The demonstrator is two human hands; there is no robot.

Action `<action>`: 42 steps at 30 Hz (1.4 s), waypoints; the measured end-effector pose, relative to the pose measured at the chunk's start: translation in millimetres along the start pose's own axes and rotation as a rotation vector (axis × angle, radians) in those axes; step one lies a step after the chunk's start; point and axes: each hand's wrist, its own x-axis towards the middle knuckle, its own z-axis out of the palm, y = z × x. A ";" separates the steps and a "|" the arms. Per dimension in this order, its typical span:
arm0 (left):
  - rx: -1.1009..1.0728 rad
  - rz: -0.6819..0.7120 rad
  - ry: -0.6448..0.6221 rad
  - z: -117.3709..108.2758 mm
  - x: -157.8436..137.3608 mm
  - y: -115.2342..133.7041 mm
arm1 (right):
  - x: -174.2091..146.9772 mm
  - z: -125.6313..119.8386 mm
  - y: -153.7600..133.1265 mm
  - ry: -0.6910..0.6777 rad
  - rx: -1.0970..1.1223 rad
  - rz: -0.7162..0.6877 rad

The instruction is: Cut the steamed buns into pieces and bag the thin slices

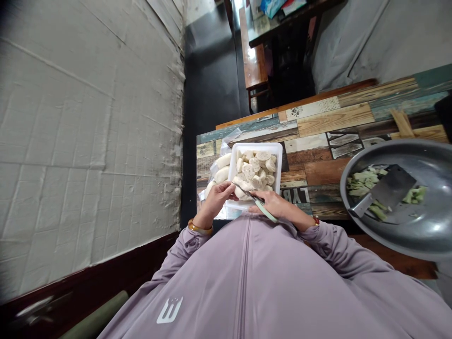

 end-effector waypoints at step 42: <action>0.001 -0.020 0.028 2.2 10.6 -30.6 | -19.0 5.8 27.7 -0.078 0.138 0.173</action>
